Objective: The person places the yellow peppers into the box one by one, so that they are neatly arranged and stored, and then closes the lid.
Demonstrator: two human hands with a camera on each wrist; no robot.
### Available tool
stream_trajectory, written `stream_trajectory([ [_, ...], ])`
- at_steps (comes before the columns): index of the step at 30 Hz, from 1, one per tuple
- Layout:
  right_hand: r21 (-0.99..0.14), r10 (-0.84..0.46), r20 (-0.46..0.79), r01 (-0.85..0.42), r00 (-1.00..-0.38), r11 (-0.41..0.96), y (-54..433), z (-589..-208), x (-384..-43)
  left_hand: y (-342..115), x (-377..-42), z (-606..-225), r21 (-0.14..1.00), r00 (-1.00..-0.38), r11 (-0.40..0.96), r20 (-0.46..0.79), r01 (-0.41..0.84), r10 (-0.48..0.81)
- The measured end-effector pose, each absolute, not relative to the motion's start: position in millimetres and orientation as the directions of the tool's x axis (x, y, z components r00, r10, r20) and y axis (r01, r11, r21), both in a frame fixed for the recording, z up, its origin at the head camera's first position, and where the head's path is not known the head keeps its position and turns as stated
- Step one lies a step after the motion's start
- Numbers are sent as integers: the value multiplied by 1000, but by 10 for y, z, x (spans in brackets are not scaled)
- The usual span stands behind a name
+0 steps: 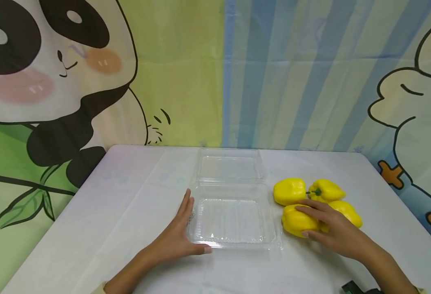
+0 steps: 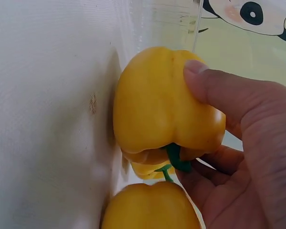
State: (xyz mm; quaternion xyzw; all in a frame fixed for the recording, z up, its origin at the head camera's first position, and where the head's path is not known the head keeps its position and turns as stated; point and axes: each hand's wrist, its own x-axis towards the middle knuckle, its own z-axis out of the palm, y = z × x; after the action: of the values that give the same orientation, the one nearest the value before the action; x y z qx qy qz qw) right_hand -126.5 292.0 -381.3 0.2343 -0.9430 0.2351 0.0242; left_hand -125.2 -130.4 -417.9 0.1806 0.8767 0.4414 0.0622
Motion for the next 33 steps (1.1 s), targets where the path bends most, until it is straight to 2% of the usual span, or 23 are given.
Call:
stream_trajectory([
  [13, -396, -414, 311, -512, -856, 762, 2874, -3773, -1229, -1286, -1246, -4151, 809, -935, 541, 28, 229, 354],
  [22, -448, -385, 426, -560, -819, 696, 2695, -3696, -1179, -1284, -1242, -4164, 798, -935, 553, 34, 239, 354],
  [33, -482, -457, 431, -627, -778, 612, 2454, -3577, -1162, -1273, -1227, -4160, 805, -936, 542, 46, 241, 348],
])
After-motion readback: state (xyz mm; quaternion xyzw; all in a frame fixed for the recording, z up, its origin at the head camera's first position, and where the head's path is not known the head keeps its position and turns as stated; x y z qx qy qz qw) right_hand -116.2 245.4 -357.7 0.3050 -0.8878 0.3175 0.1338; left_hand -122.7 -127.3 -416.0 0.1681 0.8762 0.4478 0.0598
